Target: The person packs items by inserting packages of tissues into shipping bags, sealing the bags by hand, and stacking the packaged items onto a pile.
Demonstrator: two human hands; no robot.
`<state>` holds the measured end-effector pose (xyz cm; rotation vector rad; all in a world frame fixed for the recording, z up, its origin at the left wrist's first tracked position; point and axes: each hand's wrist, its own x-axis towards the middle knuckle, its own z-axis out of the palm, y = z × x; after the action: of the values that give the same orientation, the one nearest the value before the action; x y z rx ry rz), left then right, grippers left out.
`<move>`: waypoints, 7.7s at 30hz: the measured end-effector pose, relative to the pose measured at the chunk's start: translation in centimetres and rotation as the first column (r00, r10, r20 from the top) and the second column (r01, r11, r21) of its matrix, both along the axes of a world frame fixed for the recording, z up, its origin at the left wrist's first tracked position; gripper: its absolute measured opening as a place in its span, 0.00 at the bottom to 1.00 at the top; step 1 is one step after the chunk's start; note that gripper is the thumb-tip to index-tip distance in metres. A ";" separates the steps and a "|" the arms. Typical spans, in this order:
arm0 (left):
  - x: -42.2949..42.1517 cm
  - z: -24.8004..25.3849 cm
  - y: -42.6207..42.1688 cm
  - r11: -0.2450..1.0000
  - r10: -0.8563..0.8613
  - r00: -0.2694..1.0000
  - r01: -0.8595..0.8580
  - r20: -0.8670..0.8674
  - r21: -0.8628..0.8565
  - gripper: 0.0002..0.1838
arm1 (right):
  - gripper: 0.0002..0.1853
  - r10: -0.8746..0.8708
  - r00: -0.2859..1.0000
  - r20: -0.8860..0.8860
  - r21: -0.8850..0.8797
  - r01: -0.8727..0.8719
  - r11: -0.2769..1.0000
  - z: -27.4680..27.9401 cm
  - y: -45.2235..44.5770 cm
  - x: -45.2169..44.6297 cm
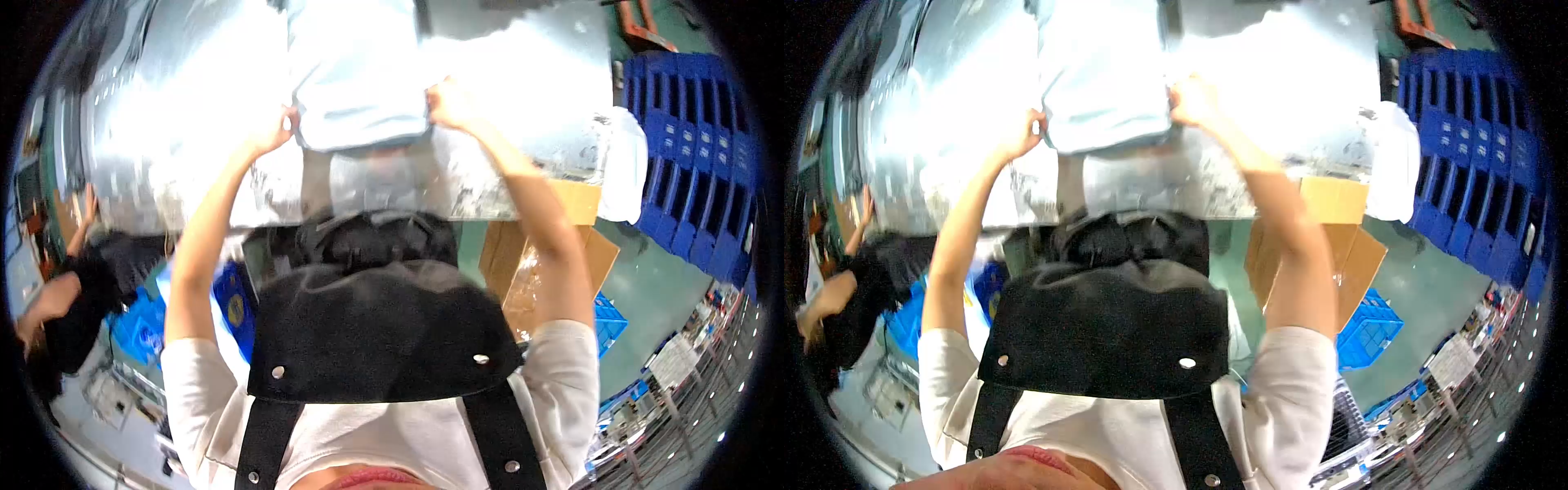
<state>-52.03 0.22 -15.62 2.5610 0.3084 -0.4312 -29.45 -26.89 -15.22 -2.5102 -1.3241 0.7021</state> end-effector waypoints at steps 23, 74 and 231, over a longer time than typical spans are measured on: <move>9.2 13.2 -7.1 -0.273 0.741 0.546 -0.288 -0.392 -0.918 0.22 | 0.50 0.062 0.375 -0.925 0.312 0.657 0.686 13.2 0.7 2.6; 46.0 14.5 -0.3 0.804 0.578 0.343 -0.082 0.741 -0.589 0.08 | 0.12 -0.413 0.829 0.377 0.864 -0.154 0.480 27.7 14.7 30.2; -21.9 -1.9 6.1 0.585 0.793 0.498 -0.783 0.351 -0.211 0.10 | 0.26 0.277 0.810 -0.517 0.368 -0.082 0.926 12.5 3.0 -19.0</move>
<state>-73.94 6.35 -17.57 2.0807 1.2350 0.4627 -48.45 -23.93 -2.73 -1.7287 -1.3225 1.0576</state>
